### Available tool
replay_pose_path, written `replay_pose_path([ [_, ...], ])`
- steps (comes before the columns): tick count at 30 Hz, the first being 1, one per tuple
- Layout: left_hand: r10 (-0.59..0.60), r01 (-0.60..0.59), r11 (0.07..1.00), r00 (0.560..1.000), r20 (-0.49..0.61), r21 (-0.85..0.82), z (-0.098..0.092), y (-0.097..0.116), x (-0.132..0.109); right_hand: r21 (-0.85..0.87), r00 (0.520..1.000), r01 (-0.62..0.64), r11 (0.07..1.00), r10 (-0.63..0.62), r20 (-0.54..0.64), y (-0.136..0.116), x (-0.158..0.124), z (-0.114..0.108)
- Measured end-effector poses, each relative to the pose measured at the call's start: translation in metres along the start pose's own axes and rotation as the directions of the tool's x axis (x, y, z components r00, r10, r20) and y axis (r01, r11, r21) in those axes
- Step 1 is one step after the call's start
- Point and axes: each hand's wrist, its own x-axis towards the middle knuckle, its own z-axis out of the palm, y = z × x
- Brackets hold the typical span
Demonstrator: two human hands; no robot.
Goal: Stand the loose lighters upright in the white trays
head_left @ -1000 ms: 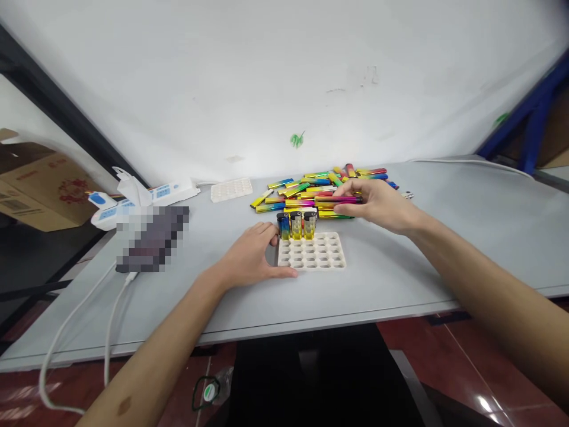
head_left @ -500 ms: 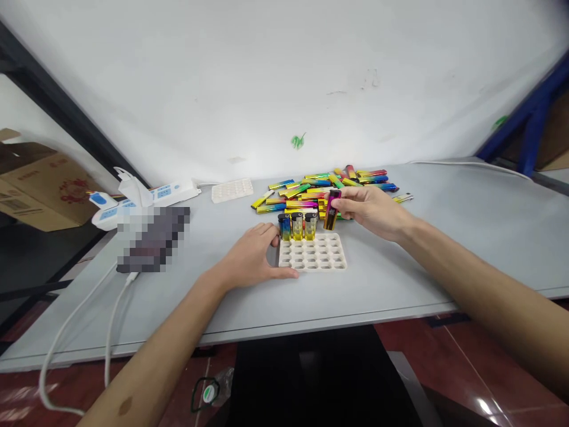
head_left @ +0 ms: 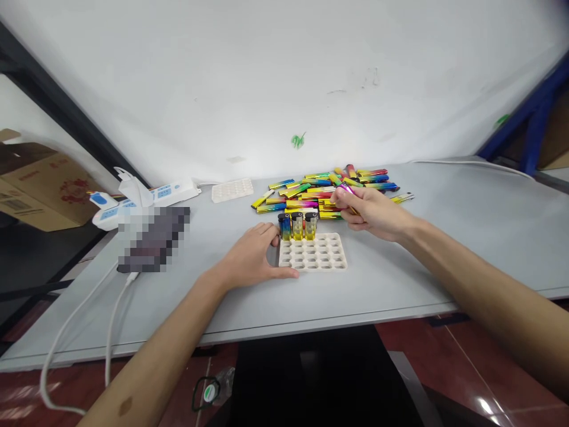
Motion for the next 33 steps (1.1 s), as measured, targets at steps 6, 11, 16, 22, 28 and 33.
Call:
replay_pose_path([
  [6,-0.002,0.002,1.0,1.0,-0.004,0.001,0.001,0.0,0.0,-0.062,1.0,-0.006,0.998,0.006,-0.006,0.001,0.0,0.005],
  [11,-0.001,0.001,1.0,1.0,0.003,0.004,0.001,-0.001,0.0,-0.034,0.991,-0.049,0.998,0.045,-0.13,0.006,0.005,0.009],
  [16,0.001,-0.001,1.0,1.0,-0.002,0.001,0.0,0.0,0.0,-0.014,0.995,-0.047,0.999,0.045,-0.091,0.006,0.005,0.011],
  [22,0.002,-0.002,1.0,1.0,-0.001,0.006,0.001,-0.001,0.001,-0.004,0.997,-0.063,0.998,0.063,-0.034,0.001,0.001,0.016],
  [28,0.007,-0.007,1.0,1.0,-0.008,0.006,0.001,-0.002,0.0,0.014,0.997,-0.055,0.998,0.055,-0.061,0.001,0.001,0.02],
  [33,0.001,-0.001,1.0,1.0,-0.001,0.003,0.0,0.0,0.001,0.003,0.998,-0.036,0.999,0.036,-0.045,0.002,0.001,0.018],
])
